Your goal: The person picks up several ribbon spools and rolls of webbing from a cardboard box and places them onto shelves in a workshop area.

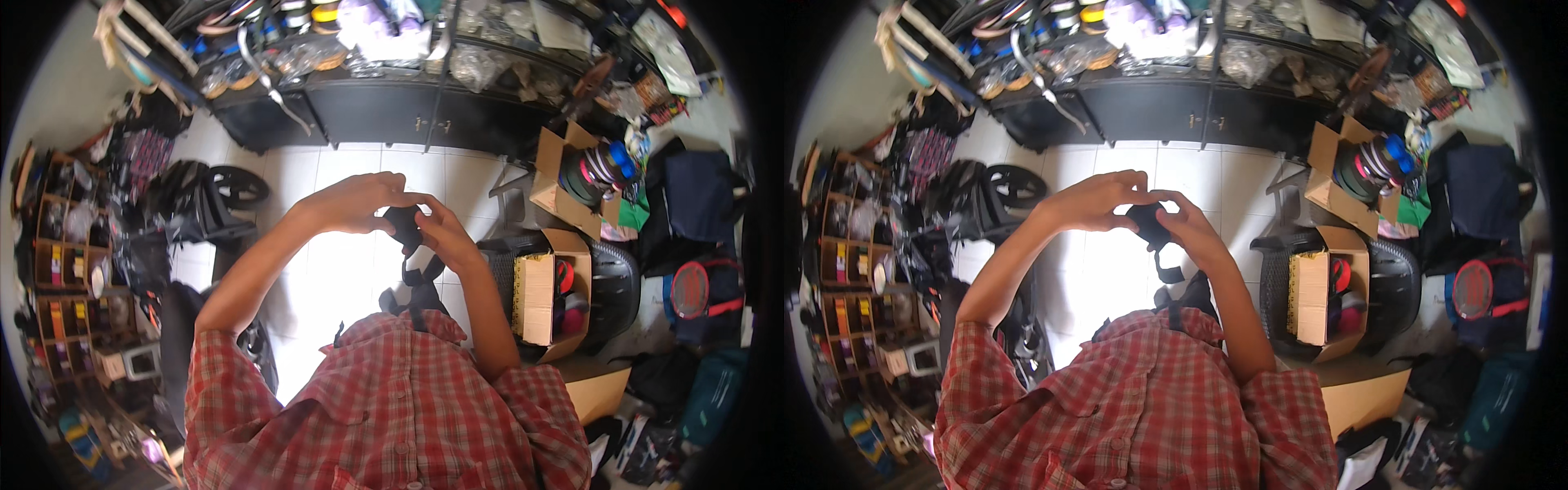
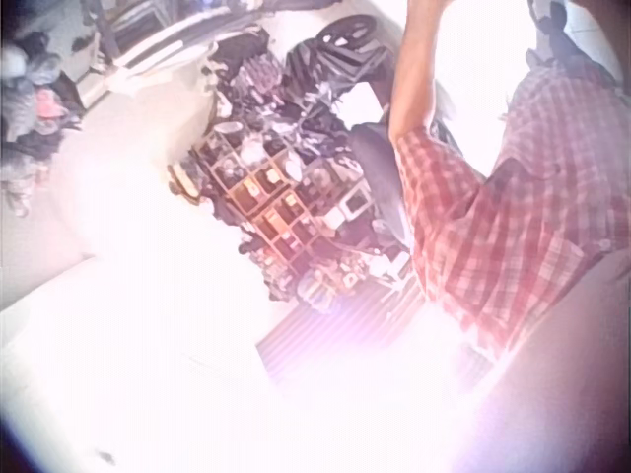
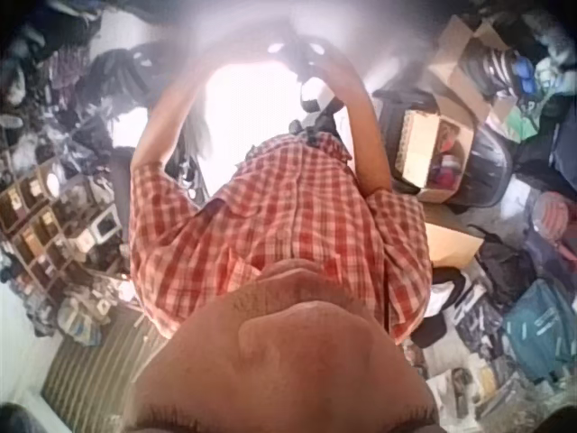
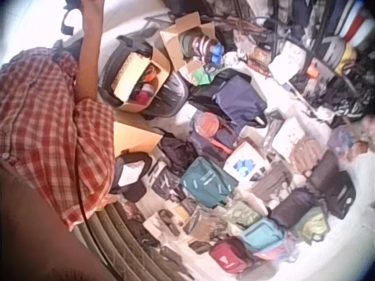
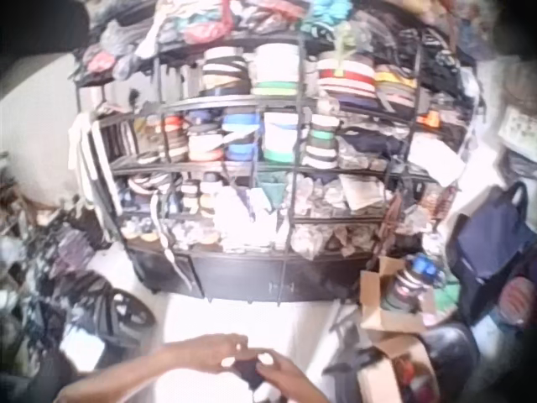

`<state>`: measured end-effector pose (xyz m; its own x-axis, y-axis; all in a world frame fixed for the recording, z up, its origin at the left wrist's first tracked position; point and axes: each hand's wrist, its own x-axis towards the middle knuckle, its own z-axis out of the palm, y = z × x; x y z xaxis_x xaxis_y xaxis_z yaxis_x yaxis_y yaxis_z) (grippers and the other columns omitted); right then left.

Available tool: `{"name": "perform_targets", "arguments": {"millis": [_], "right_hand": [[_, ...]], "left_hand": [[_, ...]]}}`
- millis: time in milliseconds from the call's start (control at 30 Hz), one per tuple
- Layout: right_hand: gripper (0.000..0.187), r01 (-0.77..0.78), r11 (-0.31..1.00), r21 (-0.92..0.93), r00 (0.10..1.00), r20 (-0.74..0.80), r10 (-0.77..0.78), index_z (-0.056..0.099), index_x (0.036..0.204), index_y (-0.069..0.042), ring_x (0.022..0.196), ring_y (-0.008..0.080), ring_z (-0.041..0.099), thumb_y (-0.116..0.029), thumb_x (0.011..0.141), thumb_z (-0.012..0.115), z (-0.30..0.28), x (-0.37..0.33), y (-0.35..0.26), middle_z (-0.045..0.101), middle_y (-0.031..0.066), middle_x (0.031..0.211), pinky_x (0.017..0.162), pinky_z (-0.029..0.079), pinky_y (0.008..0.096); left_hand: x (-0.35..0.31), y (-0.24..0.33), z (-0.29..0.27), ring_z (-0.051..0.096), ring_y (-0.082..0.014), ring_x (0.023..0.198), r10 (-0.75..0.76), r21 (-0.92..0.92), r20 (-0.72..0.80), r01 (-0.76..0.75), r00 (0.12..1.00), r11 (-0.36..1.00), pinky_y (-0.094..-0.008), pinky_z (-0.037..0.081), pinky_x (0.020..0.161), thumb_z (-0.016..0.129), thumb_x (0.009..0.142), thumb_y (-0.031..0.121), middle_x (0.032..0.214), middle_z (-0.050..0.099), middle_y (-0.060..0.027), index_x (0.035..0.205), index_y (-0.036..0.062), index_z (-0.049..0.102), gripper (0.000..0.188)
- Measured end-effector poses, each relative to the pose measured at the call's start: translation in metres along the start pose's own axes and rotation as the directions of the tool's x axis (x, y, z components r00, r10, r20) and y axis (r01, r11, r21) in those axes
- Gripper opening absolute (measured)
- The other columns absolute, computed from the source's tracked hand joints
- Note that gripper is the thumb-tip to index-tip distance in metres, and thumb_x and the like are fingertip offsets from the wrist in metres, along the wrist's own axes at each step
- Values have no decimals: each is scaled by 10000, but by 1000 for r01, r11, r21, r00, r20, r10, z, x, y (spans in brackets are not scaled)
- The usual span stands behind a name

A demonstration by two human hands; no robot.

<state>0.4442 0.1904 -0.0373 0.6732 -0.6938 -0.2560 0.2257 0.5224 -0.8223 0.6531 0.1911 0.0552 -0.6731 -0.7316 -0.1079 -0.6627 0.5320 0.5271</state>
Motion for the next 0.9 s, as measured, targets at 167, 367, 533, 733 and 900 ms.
{"name": "perform_targets", "arguments": {"millis": [167,367,533,733,900], "right_hand": [[543,76,989,127,987,134,-93,376,1345,-20,938,220,628,-271,926,615,27,3,30,578,134,1072,765,561,365],[561,-37,999,6,971,237,35,382,1335,-9,934,214,627,-339,933,594,48,9,32,577,125,1079,726,561,360],[560,-96,986,-135,955,268,130,392,1318,-1,914,213,637,-345,928,601,65,13,49,587,128,1061,755,570,365],[594,53,998,29,975,213,-58,389,1317,1,943,215,634,-355,908,631,62,15,44,583,145,1082,782,568,376],[581,-61,985,-161,985,149,86,398,1321,-20,854,209,653,-340,903,642,55,12,23,607,141,1017,729,568,339]], "left_hand": [[-54,-7,20,547,-192,916,-105,-418,-170,25,980,908,-332,456,766,818,671,131,1059,602,-53,1315,120,535,703],[-100,-13,48,557,-258,879,-173,-406,-262,54,950,912,-357,446,774,797,704,132,938,605,-111,1233,34,569,584],[-120,-6,44,537,-316,941,-136,-156,-104,119,985,981,-392,434,815,752,754,141,1000,575,-151,1366,42,458,686],[-115,2,49,563,-283,917,-273,-580,-268,71,924,811,-398,445,838,752,755,117,1034,611,-128,1366,66,463,678],[-105,-13,50,541,-294,954,-136,-319,-268,46,954,947,-401,431,858,744,762,121,1013,590,-122,1346,59,473,647]]}}
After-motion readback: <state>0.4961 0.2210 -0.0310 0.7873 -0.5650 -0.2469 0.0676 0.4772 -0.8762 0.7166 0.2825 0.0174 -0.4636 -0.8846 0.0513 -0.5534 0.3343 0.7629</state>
